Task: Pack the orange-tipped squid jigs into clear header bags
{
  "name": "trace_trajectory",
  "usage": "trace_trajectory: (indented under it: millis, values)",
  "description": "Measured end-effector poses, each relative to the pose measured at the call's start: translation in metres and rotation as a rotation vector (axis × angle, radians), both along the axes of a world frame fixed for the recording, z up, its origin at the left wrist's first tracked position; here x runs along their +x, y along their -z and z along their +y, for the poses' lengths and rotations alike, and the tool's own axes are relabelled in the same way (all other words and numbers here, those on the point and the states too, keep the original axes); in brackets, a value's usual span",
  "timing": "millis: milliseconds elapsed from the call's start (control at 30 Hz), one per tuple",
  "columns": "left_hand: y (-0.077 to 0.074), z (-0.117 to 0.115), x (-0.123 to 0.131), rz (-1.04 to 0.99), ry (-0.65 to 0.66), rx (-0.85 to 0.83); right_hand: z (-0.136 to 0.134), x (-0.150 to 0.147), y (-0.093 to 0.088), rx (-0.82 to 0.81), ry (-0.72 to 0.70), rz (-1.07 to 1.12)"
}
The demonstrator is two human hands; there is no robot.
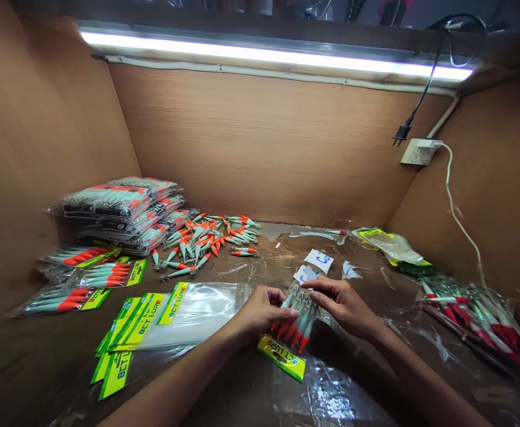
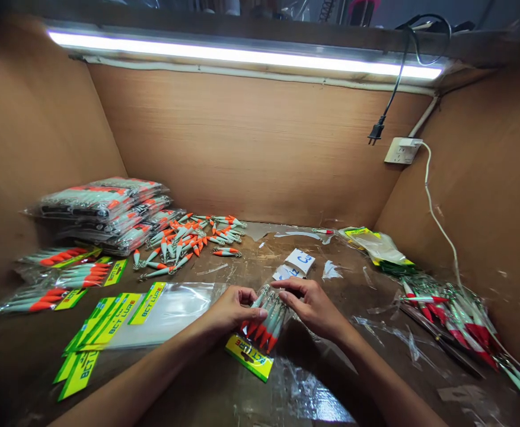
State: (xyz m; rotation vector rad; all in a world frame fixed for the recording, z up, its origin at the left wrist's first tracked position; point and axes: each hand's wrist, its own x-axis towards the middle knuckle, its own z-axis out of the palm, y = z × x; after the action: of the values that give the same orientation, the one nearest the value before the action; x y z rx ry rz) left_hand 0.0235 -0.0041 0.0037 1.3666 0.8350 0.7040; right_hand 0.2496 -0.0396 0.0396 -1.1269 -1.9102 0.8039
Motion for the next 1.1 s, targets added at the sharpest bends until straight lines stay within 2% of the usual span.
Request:
trace_trajectory:
  millis: [233, 300, 367, 400, 433, 500, 567, 700, 800, 933, 1100]
  values:
    - [-0.004, -0.002, 0.000, 0.008, 0.022, -0.018, 0.002, 0.002, 0.001, 0.019, -0.029, -0.045]
    - [-0.002, -0.001, -0.001, -0.019, 0.015, -0.027, 0.006, 0.003, 0.004, 0.022, 0.111, -0.010]
    - [-0.001, 0.001, -0.001, -0.053, -0.001, -0.024, 0.012, 0.005, 0.008, 0.005, 0.295, 0.104]
    - [-0.001, 0.001, -0.001, -0.066, -0.008, -0.020, 0.014, 0.006, 0.010, -0.041, 0.342, 0.185]
    - [-0.001, 0.001, 0.000, -0.074, -0.009, -0.015, 0.016, 0.007, 0.012, -0.116, 0.334, 0.264]
    - [-0.002, 0.000, 0.000, -0.075, 0.001, -0.003, 0.017, 0.007, 0.015, -0.284, 0.215, 0.380]
    - [-0.004, -0.001, 0.002, -0.065, 0.004, 0.005, 0.016, 0.004, 0.015, -0.357, 0.111, 0.399]
    - [-0.010, -0.002, 0.008, -0.085, 0.017, -0.051, 0.011, -0.004, 0.011, -0.308, 0.068, 0.304]
    - [-0.012, -0.001, 0.011, -0.112, -0.006, -0.047, 0.010, -0.010, 0.010, -0.341, 0.028, 0.291]
    - [-0.010, 0.002, 0.009, -0.128, -0.069, -0.071, 0.009, -0.014, 0.011, -0.376, 0.001, 0.311]
    - [-0.006, 0.003, 0.006, -0.209, -0.057, -0.152, 0.012, -0.014, 0.017, -0.331, 0.026, 0.312]
